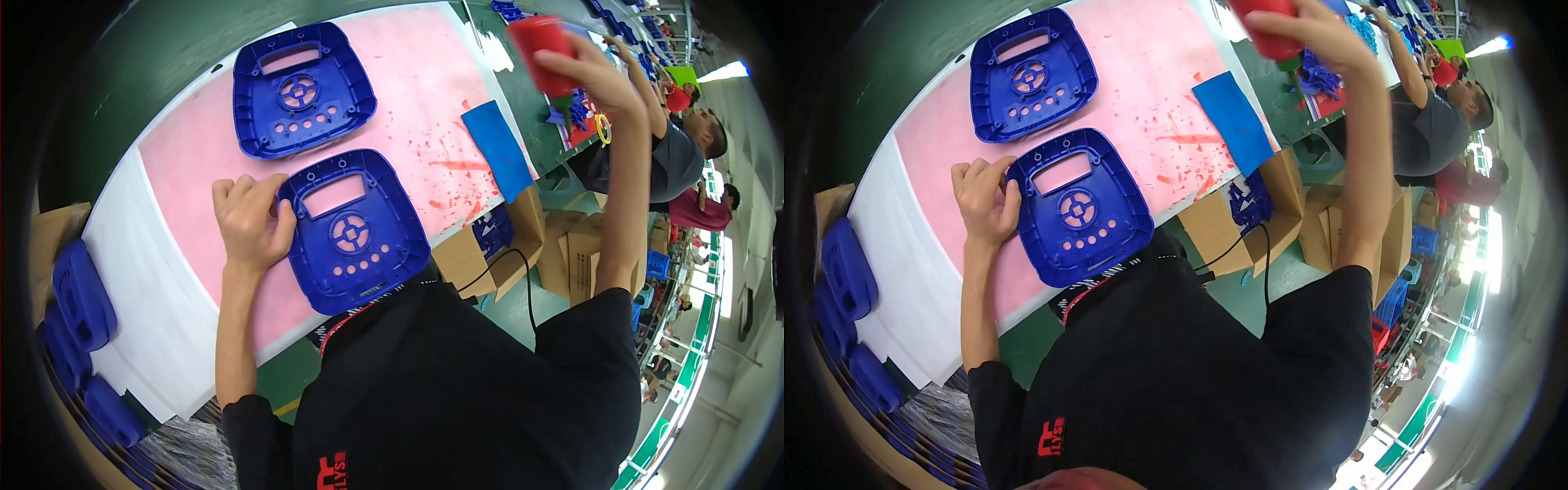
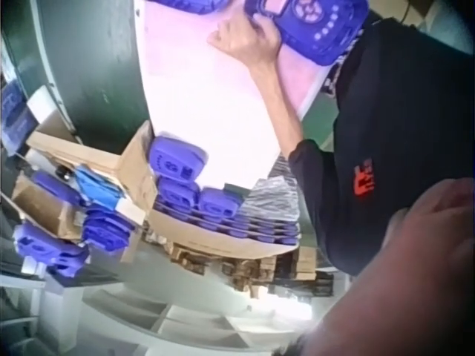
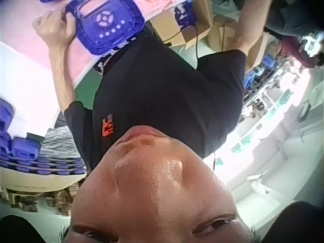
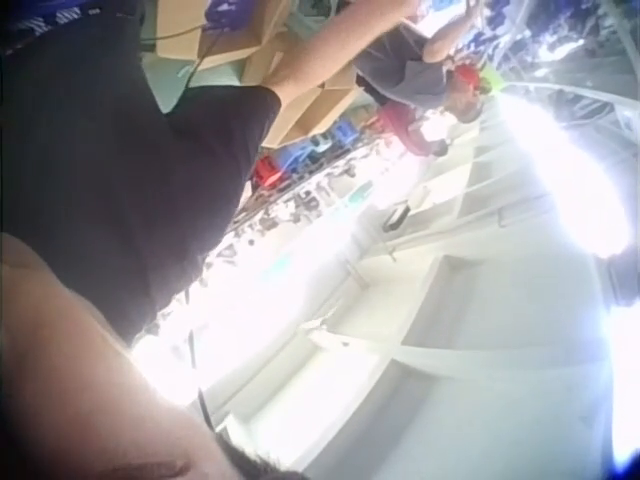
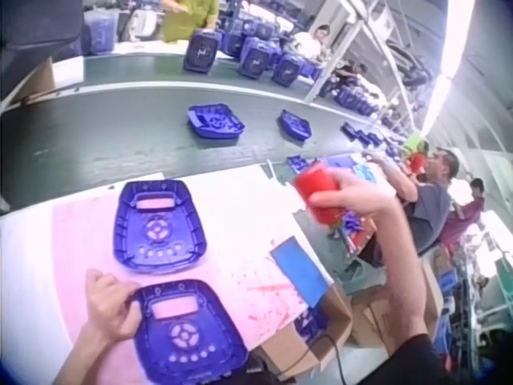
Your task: Apply glue to blue plastic casings and assemble small components onto them.
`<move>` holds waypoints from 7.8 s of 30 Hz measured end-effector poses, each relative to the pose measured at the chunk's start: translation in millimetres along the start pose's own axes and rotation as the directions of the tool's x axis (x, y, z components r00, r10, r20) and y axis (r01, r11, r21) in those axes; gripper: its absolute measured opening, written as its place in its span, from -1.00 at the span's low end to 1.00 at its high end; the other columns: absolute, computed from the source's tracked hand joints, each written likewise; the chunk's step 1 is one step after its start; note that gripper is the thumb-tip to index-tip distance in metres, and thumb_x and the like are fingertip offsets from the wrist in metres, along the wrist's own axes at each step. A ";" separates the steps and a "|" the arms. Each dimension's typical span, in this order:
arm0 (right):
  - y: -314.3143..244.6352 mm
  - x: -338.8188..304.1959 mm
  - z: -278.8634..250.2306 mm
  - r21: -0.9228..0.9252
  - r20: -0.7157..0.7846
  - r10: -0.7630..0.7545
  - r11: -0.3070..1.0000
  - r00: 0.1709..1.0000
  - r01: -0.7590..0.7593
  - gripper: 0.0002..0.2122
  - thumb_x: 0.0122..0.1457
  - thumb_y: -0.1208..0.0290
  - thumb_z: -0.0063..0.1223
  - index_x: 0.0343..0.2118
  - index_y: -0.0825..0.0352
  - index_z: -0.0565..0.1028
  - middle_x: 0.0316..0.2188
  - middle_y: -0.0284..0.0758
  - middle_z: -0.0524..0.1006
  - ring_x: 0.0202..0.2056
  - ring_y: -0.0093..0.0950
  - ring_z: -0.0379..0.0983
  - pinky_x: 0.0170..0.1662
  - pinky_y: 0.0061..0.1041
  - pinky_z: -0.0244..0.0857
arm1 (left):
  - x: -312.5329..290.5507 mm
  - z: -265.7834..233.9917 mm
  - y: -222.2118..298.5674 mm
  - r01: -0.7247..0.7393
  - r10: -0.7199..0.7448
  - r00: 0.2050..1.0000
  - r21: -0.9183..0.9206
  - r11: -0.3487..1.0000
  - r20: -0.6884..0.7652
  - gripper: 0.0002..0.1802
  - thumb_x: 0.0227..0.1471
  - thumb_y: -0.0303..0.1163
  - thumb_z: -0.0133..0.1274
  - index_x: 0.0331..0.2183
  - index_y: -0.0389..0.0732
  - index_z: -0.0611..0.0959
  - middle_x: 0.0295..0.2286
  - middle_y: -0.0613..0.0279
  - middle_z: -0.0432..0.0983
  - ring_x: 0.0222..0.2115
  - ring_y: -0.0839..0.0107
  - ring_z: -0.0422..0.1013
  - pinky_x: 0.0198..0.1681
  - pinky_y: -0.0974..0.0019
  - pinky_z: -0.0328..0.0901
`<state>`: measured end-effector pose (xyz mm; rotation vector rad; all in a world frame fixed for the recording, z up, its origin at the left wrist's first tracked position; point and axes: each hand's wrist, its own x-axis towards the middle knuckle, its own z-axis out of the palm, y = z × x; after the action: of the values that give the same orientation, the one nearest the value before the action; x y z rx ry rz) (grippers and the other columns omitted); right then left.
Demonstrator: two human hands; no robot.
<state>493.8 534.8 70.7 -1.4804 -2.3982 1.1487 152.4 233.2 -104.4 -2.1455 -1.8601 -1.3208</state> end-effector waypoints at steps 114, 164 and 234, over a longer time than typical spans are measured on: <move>-91.9 -50.1 -39.7 0.829 -0.555 -0.456 -0.370 0.696 0.419 -0.54 0.02 0.35 0.08 -0.04 0.45 0.28 -0.21 -0.12 0.32 -0.13 -0.23 0.26 -0.01 -0.12 0.17 | -12.4 8.8 -0.6 0.027 -0.022 0.999 -0.144 0.989 0.039 -0.69 -0.43 -0.52 -0.02 -0.43 -0.27 0.59 -0.78 0.18 0.29 -0.73 0.22 0.23 -0.53 0.20 0.13; 205.0 -12.7 62.4 -0.775 -0.331 -0.271 0.625 0.904 -0.096 -0.75 0.03 0.49 0.10 -0.22 0.39 0.37 -0.46 0.06 0.52 -0.35 0.07 0.48 -0.31 -0.01 0.34 | -24.1 10.0 -7.8 0.050 -0.043 0.998 -0.175 0.983 0.045 -0.63 -0.40 -0.48 0.01 -0.36 -0.31 0.59 -0.72 0.12 0.34 -0.68 0.12 0.28 -0.47 0.09 0.21; -77.8 -39.4 283.8 -0.493 0.319 -0.684 0.472 0.656 0.731 -0.69 0.00 0.36 0.09 -0.20 0.42 0.44 -0.37 -0.20 0.50 -0.27 -0.22 0.50 -0.22 -0.24 0.40 | -2.2 -1.3 -4.4 0.334 -0.369 0.913 -0.198 0.922 -0.176 -0.50 -0.03 -0.60 -0.02 0.02 -0.24 0.51 -0.38 0.11 0.44 -0.43 0.35 0.35 -0.34 0.29 0.29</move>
<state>331.9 329.4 -69.9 -0.2857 -3.0810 0.2506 148.2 232.0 -107.0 -1.6930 -2.1869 -1.7470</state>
